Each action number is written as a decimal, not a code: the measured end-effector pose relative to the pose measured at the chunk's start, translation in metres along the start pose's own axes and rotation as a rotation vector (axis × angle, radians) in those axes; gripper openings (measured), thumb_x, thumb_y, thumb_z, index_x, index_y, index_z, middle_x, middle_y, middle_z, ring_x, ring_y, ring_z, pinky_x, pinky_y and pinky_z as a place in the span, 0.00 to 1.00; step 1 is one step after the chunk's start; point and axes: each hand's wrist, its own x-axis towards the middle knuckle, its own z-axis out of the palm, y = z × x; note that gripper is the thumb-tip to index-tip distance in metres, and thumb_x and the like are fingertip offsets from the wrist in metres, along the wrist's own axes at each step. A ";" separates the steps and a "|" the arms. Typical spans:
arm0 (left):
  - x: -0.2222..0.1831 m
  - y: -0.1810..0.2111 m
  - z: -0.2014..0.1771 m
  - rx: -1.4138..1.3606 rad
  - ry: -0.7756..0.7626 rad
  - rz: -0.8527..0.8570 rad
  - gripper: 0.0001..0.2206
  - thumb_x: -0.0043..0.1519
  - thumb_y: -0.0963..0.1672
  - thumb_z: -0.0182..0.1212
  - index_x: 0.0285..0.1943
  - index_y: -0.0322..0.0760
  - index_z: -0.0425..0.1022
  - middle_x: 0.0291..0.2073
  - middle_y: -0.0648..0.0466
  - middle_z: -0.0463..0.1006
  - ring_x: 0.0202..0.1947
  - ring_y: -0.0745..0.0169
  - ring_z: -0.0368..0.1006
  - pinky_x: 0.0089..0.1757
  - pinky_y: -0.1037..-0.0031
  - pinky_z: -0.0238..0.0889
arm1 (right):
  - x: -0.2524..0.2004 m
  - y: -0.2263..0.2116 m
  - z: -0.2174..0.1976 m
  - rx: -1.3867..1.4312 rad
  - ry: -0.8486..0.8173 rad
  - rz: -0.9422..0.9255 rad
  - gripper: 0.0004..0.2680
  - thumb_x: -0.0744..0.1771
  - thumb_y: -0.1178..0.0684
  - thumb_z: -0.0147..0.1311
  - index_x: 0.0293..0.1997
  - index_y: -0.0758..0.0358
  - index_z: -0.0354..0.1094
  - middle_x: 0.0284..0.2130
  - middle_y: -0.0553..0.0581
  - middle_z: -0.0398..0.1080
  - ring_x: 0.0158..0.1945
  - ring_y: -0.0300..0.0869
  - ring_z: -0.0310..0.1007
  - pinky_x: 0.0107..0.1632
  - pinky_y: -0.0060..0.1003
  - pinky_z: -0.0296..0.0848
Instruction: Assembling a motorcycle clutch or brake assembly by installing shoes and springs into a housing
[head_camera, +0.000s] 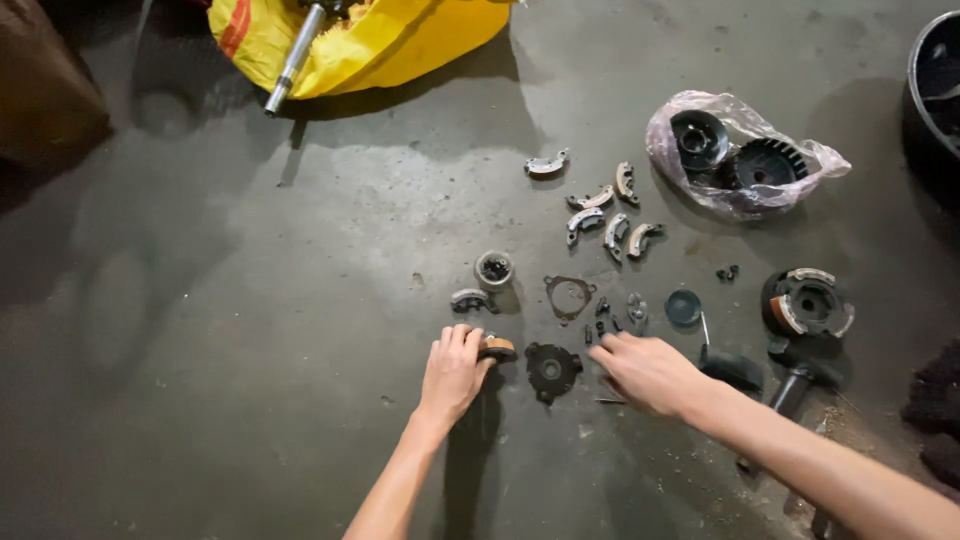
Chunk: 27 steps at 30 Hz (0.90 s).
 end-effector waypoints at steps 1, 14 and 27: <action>0.006 -0.001 0.008 0.130 -0.140 0.013 0.21 0.54 0.49 0.72 0.53 0.42 0.72 0.44 0.54 0.72 0.46 0.52 0.70 0.42 0.63 0.69 | -0.013 0.011 0.022 0.015 -0.090 0.039 0.09 0.66 0.46 0.54 0.45 0.54 0.65 0.36 0.55 0.70 0.42 0.50 0.77 0.38 0.45 0.80; 0.033 0.061 -0.034 -1.000 -0.535 -0.528 0.18 0.56 0.42 0.73 0.52 0.23 0.81 0.37 0.37 0.83 0.32 0.56 0.79 0.33 0.66 0.76 | 0.011 -0.046 0.021 1.315 0.289 0.210 0.17 0.68 0.52 0.55 0.63 0.70 0.66 0.52 0.74 0.76 0.58 0.57 0.75 0.57 0.56 0.73; 0.008 0.074 0.039 -1.400 -0.344 -0.682 0.09 0.64 0.42 0.66 0.44 0.24 0.82 0.26 0.43 0.81 0.23 0.58 0.79 0.26 0.68 0.78 | -0.017 -0.023 0.055 1.894 0.497 0.535 0.13 0.69 0.58 0.52 0.60 0.72 0.70 0.45 0.75 0.78 0.42 0.55 0.81 0.41 0.46 0.84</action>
